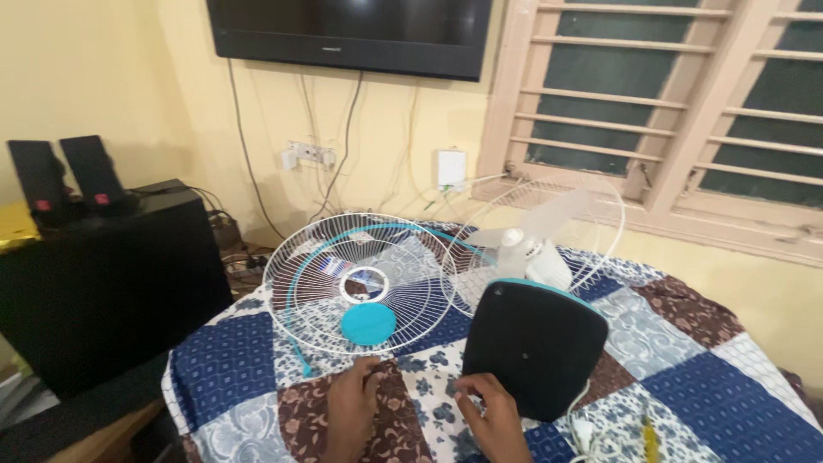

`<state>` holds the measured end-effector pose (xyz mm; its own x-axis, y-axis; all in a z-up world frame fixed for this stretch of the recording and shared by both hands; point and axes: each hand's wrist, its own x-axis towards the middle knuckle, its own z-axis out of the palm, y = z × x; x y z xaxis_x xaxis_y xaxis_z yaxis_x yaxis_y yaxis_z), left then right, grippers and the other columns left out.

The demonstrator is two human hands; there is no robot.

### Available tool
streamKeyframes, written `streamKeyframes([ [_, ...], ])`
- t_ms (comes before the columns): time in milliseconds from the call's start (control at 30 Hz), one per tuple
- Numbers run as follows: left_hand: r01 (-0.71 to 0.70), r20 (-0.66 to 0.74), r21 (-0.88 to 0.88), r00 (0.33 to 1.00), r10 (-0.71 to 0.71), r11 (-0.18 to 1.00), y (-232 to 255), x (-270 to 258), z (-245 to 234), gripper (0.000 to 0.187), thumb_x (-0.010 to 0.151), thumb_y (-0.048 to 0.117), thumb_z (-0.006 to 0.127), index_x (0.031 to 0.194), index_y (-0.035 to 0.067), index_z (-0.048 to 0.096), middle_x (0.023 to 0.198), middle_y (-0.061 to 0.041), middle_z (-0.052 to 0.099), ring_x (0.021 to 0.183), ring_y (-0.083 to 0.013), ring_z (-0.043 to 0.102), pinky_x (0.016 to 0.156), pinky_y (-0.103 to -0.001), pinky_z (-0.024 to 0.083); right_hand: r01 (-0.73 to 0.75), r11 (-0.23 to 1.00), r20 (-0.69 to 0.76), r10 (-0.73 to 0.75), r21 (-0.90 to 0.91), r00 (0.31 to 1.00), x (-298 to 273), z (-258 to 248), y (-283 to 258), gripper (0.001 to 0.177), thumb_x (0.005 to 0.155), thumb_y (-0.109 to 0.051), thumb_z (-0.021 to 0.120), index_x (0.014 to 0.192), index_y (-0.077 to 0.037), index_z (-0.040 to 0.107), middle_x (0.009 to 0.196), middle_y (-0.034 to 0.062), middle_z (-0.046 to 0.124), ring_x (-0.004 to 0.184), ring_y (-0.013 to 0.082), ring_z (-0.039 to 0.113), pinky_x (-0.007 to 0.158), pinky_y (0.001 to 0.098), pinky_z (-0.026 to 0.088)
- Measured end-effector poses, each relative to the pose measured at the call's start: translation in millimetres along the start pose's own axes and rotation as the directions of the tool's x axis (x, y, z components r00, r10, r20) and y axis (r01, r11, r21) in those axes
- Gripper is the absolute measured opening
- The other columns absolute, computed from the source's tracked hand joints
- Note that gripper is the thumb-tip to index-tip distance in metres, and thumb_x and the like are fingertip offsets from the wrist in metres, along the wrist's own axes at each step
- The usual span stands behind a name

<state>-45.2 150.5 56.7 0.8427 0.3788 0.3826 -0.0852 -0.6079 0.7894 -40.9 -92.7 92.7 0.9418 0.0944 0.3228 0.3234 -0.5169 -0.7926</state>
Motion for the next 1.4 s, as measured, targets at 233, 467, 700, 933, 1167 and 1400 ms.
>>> streamKeyframes([
  [233,0.123,0.167,-0.73,0.986,0.001,0.672,70.5,2.8,59.0,0.031,0.087,0.008,0.077,0.114,-0.003,0.068,0.082,-0.014,0.075,0.072,-0.0147,0.066,0.065,-0.031,0.052,-0.04,0.988,-0.024,0.044,0.15,0.999,-16.9,-56.0,2.9,0.019,0.088,-0.013,0.073,0.106,-0.005,0.074,0.096,0.0061,0.071,0.085,0.0158,0.075,0.073,0.0289,0.057],
  [467,0.333,0.377,-0.844,0.926,0.022,0.42,153.1,2.0,88.8,0.027,0.09,0.007,0.072,0.114,0.0,0.061,0.089,-0.012,0.077,0.074,-0.0126,0.07,0.07,-0.027,0.058,-0.07,0.974,-0.142,0.102,0.213,0.985,-24.0,-113.4,19.0,0.02,0.089,-0.009,0.073,0.108,-0.002,0.073,0.085,0.0081,0.076,0.078,0.0124,0.072,0.069,0.0276,0.056],
  [700,0.355,0.447,-0.842,0.881,0.158,0.406,187.8,-19.0,116.5,0.022,0.09,0.005,0.071,0.109,0.0,0.06,0.089,-0.012,0.076,0.077,-0.0142,0.072,0.07,-0.028,0.059,-0.007,0.921,-0.245,0.111,0.39,0.963,-19.6,-128.5,39.5,0.025,0.088,-0.004,0.071,0.112,0.002,0.069,0.094,0.0091,0.076,0.076,0.0141,0.074,0.067,0.0262,0.058],
  [933,0.397,0.482,-0.805,0.871,0.096,0.44,194.2,-23.2,120.1,0.021,0.09,0.006,0.071,0.108,0.002,0.06,0.089,-0.01,0.076,0.08,-0.0132,0.073,0.072,-0.027,0.06,0.036,0.882,-0.264,0.101,0.47,0.959,-10.9,-122.8,30.5,0.028,0.088,-0.003,0.072,0.116,0.002,0.072,0.095,0.0094,0.076,0.076,0.0131,0.072,0.066,0.0255,0.057],
  [1167,0.385,0.471,-0.767,0.881,0.042,0.513,188.1,-32.1,117.9,0.022,0.09,0.007,0.073,0.108,0.001,0.062,0.083,-0.008,0.071,0.075,-0.0121,0.07,0.069,-0.027,0.059,0.093,0.873,-0.233,0.024,0.479,0.972,-3.7,-107.8,35.2,0.021,0.091,-0.004,0.071,0.11,0.005,0.075,0.093,0.0104,0.078,0.076,0.0123,0.072,0.068,0.025,0.058],
  [1400,0.425,0.503,-0.776,0.863,0.052,0.465,179.9,-33.1,119.5,0.025,0.09,0.006,0.072,0.11,0.0,0.059,0.084,-0.01,0.075,0.074,-0.0124,0.072,0.068,-0.026,0.059,0.161,0.848,-0.288,-0.01,0.505,0.958,5.9,-94.7,49.0,0.015,0.091,-0.001,0.071,0.103,0.006,0.076,0.086,0.0086,0.071,0.071,0.0114,0.068,0.064,0.0256,0.056],
])
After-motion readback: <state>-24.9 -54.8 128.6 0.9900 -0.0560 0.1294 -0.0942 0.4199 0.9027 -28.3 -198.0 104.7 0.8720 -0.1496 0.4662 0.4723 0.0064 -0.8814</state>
